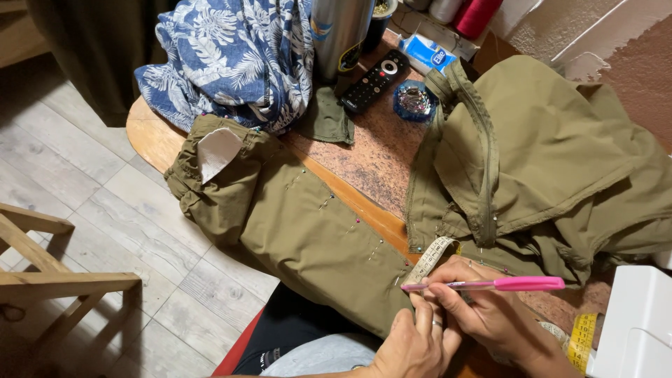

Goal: Measuring and marking a green garment using a measuring tape and a pen on a sewing table

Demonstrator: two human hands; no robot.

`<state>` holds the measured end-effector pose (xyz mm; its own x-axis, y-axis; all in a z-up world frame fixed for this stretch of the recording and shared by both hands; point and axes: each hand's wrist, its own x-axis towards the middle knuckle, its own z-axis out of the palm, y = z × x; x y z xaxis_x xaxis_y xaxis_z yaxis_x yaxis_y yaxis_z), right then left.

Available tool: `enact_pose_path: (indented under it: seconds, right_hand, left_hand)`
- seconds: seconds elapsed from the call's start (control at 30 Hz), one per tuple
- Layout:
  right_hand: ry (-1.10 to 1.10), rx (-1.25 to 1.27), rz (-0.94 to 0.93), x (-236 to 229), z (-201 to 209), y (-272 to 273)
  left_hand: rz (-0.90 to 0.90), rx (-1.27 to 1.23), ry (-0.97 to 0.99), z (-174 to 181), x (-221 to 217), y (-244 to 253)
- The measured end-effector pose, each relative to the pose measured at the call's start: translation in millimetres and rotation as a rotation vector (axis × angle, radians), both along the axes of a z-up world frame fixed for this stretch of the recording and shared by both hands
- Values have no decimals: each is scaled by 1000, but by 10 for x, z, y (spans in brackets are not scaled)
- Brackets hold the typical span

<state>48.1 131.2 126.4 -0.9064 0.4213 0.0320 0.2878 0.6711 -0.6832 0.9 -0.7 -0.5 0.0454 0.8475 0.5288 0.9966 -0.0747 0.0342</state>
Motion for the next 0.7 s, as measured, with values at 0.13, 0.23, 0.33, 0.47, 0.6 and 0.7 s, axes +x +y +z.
enact_pose_path:
  seconds: [0.13,0.23,0.33,0.47,0.6,0.7]
  right_hand:
    - [44,-13,2,32,-112,29]
    - [22,10,-3,-24,-28,1]
    - [142,58,-65,15,-29,56]
    - [389,-21,-233,166,24,261]
    - [258,31,-307,125,300,320]
    - [-139,168,-289,24,309,424]
  left_hand:
    - [6,27,9,29,-21,-2]
    - [-10,-32,2,20,-26,-6]
    - [14,59,68,120,-109,6]
    - [74,106,89,206,-138,20]
    - [58,74,117,184,-146,23]
    - [53,79,112,135,-147,28]
